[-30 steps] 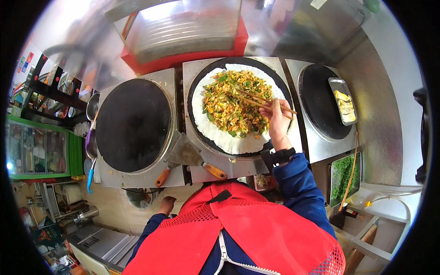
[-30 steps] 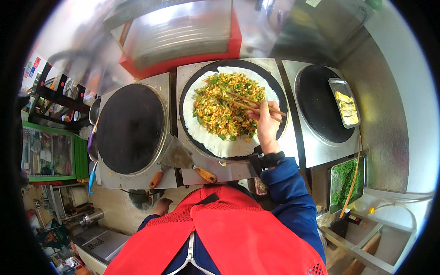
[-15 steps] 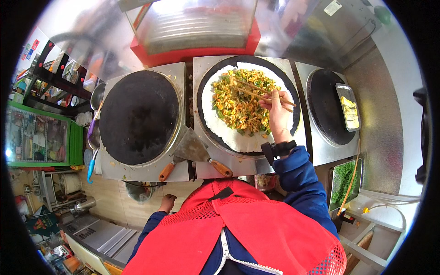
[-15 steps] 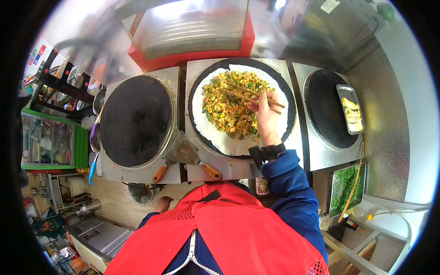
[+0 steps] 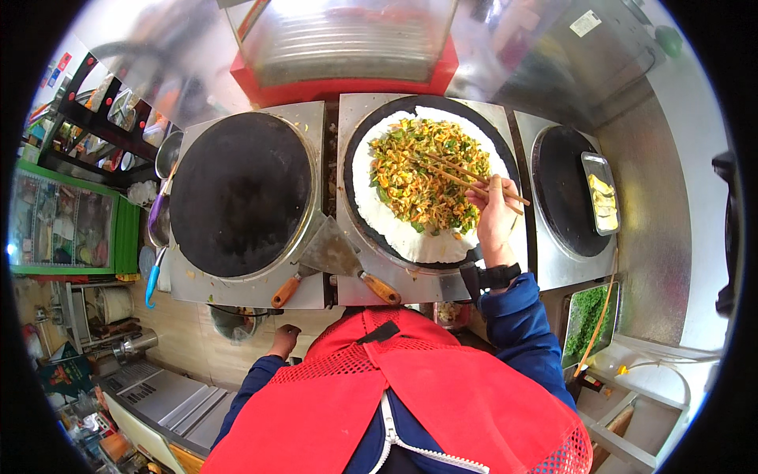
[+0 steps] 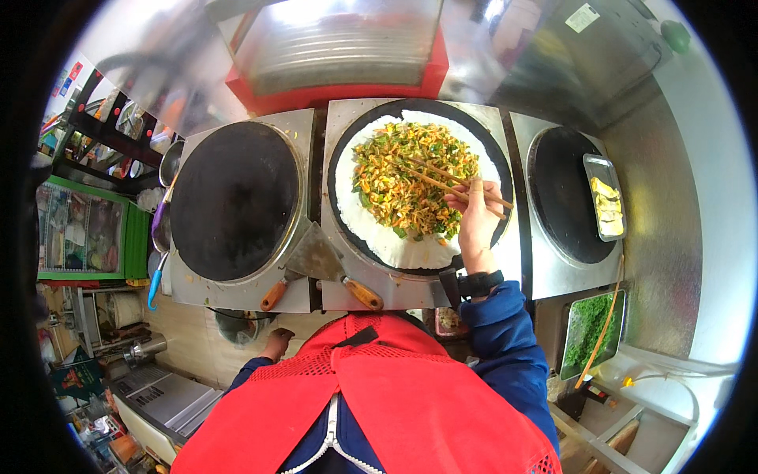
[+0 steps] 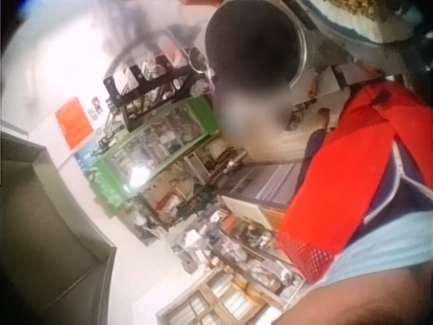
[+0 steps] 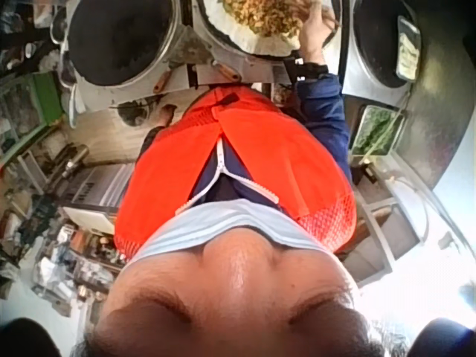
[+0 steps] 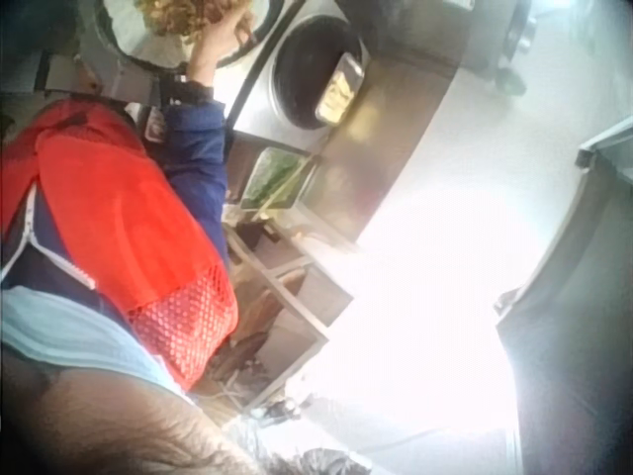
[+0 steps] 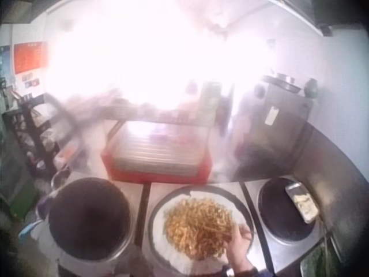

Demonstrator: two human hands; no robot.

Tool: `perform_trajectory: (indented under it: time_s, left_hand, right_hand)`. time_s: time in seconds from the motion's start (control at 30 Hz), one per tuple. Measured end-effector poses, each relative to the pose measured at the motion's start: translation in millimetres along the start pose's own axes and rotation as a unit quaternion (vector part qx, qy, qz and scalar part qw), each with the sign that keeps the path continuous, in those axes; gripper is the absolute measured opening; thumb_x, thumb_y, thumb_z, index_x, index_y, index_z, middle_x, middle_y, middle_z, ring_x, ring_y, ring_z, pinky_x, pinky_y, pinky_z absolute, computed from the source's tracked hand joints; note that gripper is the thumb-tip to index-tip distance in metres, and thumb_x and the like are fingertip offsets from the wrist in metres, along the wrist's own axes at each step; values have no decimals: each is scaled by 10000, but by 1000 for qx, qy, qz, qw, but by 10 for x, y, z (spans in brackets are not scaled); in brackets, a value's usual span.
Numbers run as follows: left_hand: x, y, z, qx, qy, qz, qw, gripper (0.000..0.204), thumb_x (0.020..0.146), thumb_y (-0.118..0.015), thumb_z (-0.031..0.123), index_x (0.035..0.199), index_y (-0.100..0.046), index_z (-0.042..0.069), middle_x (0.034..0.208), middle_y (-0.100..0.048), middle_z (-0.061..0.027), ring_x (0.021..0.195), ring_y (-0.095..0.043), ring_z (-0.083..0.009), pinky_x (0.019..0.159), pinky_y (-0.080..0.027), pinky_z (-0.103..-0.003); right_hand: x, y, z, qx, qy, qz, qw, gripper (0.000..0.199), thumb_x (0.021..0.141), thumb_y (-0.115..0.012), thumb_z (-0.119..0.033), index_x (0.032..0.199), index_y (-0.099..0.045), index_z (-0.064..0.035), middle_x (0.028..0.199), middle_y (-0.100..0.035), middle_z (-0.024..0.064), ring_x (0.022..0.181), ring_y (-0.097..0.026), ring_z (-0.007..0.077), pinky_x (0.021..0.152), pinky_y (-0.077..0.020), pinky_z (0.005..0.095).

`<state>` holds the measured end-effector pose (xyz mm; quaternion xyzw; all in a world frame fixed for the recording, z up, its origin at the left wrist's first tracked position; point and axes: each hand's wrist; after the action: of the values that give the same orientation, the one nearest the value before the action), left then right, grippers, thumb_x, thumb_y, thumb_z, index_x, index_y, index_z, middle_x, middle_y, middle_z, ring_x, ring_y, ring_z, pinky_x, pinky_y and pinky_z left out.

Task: The person mixes chopped vegetables and seasonings in a small pan, then spreads the mixture onto a thin crepe on a hot griddle. They use chopsticks to stir and distribute the filling evenly across the crepe surface.

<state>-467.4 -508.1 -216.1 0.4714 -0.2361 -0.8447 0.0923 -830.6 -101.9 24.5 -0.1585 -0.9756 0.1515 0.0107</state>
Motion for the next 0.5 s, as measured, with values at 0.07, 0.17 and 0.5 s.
perform_trajectory:
  time_s: [0.07,0.17,0.5]
  left_hand:
    - [-10,4,-21,18,-21,-5,1000,278,820,-627,246,913,-704,-5,901,-687,-198,846,-650,-331,736,-496,-394]
    - [-8,27,-3,27,-28,-12,999,276,817,-626,238,907,-702,-12,895,-686,-198,854,-649,-331,747,-493,-388]
    - [44,30,132,18,-25,-3,1000,274,832,-611,259,902,-711,14,891,-684,-193,866,-649,-330,757,-495,-387]
  right_hand:
    - [-22,-31,17,-6,18,-12,1000,188,980,-515,-214,924,-500,-35,790,-634,123,606,-650,188,533,-544,255]
    - [13,-117,55,-8,24,-126,992,179,980,-505,-178,943,-496,-3,813,-636,149,630,-662,212,561,-557,286]
    - [-44,-24,43,-7,46,-14,999,170,977,-519,-192,947,-485,-28,832,-640,134,650,-662,200,582,-560,275]
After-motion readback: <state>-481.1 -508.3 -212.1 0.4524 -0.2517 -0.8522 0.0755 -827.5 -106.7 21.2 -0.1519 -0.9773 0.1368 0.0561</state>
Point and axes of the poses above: each hand's wrist, its own x-axis towards the middle knuckle, its own y-axis out of the back of the hand, z = x × y
